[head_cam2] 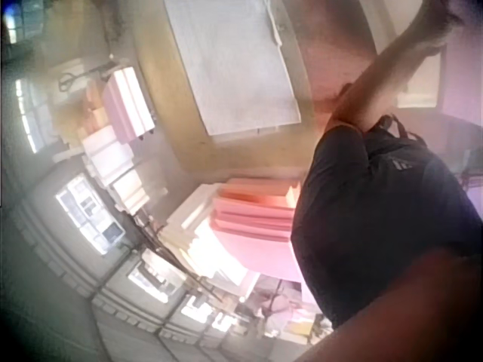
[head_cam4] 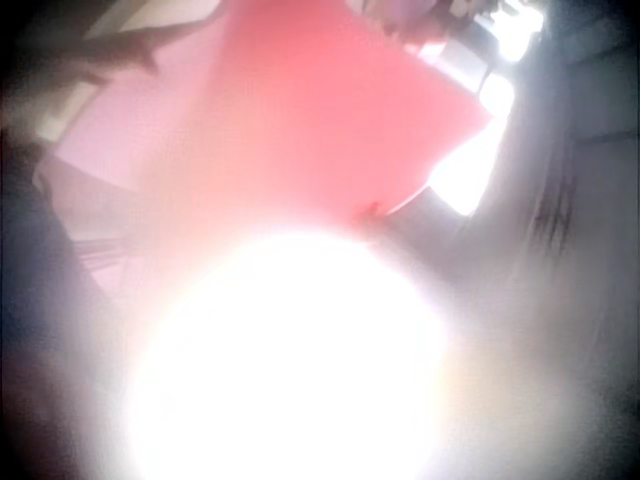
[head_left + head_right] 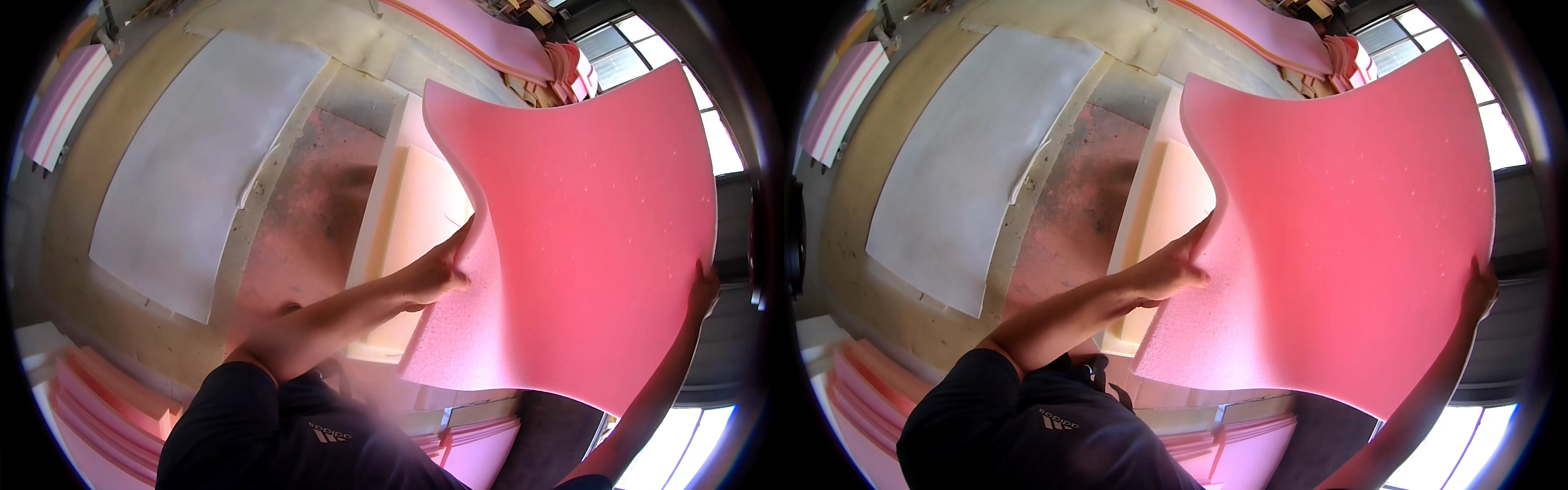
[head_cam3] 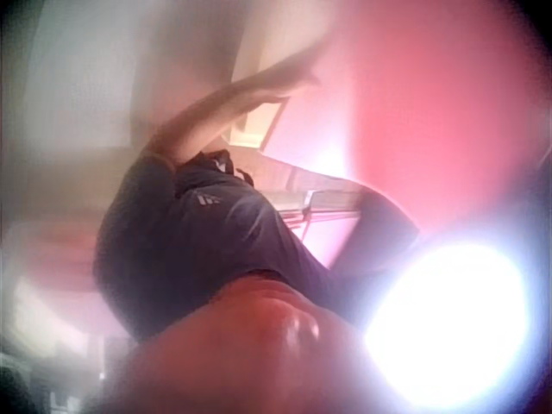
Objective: The person picks up white and pink foam sheets from stacks, places them on a table, and aligns them. They then use a spray gun to apply a substance to the edges of the stacked sheets before moving them aside.
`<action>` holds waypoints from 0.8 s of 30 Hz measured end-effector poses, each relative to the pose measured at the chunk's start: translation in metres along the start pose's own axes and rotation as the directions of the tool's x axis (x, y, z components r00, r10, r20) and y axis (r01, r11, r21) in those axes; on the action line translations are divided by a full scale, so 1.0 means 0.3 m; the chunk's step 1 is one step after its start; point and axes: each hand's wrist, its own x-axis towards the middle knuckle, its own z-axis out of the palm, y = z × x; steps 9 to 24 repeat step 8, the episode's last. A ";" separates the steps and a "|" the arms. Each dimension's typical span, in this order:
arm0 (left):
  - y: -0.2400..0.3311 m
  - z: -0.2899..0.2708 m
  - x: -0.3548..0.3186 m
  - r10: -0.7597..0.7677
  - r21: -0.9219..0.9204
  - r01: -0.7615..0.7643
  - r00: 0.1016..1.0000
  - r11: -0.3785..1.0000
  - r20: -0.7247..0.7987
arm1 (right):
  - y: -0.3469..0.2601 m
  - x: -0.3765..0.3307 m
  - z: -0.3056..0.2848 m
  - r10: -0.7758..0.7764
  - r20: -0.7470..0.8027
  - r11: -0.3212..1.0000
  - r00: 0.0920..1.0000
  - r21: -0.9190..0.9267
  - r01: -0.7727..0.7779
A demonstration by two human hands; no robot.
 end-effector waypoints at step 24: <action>-0.041 0.027 -0.015 -0.013 -0.042 0.013 1.000 0.999 0.007 | 0.006 -0.010 0.018 -0.019 -0.023 0.999 1.000 0.037 0.020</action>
